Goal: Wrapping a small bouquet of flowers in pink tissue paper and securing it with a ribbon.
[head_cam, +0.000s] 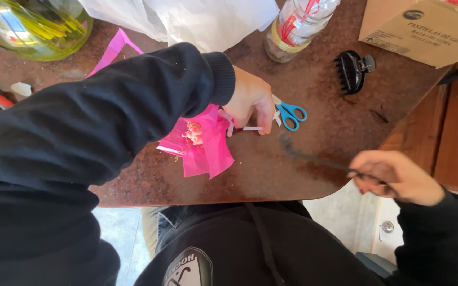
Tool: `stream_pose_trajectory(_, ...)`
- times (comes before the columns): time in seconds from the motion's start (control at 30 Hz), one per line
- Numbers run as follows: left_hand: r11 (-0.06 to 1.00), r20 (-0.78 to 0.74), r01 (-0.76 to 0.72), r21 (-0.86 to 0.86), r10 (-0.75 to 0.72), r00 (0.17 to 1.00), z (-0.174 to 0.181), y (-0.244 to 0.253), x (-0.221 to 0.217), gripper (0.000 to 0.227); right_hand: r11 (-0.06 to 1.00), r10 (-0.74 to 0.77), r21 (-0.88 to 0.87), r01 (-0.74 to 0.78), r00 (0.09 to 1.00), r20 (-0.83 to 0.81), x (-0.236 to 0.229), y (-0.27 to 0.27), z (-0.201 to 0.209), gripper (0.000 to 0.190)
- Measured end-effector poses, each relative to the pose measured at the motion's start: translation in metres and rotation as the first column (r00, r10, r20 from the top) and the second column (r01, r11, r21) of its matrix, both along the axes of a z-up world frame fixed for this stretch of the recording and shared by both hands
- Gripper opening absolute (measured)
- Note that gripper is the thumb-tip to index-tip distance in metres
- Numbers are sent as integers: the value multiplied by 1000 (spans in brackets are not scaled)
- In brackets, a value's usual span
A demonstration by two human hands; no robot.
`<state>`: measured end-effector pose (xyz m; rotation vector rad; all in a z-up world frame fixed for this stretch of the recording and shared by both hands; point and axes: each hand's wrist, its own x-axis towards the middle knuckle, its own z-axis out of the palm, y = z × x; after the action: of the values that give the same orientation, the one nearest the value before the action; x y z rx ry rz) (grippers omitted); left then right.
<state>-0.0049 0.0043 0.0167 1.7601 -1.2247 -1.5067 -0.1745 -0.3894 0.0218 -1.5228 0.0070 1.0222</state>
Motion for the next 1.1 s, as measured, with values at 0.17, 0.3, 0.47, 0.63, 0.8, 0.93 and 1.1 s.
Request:
stream_pose_trajectory(0.17,998,-22,29,-50,-30,999,-7,-1,3,58,984,179,-21,-179,984,-25,32,33,-13,51)
stream_pose_trajectory(0.3,999,25,43,-30,-42,999,3,-1,3,59,964,242,-91,-251,966,-93,56,55,0,52)
stream_pose_trajectory(0.47,980,19,112,-164,-111,994,-29,-7,15,61,959,280,-44,-281,960,-29,65,61,2,44)
stream_pose_trajectory(0.63,994,-94,65,-87,-73,993,-17,-3,10,63,969,245,-7,-245,969,-22,67,60,-2,43)
stream_pose_trajectory(0.8,999,-168,39,-12,-40,985,-13,-1,8,63,975,224,17,-224,973,-45,69,56,-5,45)
stream_pose_trajectory(0.93,999,-162,36,3,-35,986,-11,-1,7,60,974,225,34,-223,971,-75,72,53,-11,45)
stream_pose_trajectory(1.1,999,-155,36,17,-33,987,-13,-1,7,59,967,249,-34,-252,966,-76,80,54,-13,44)
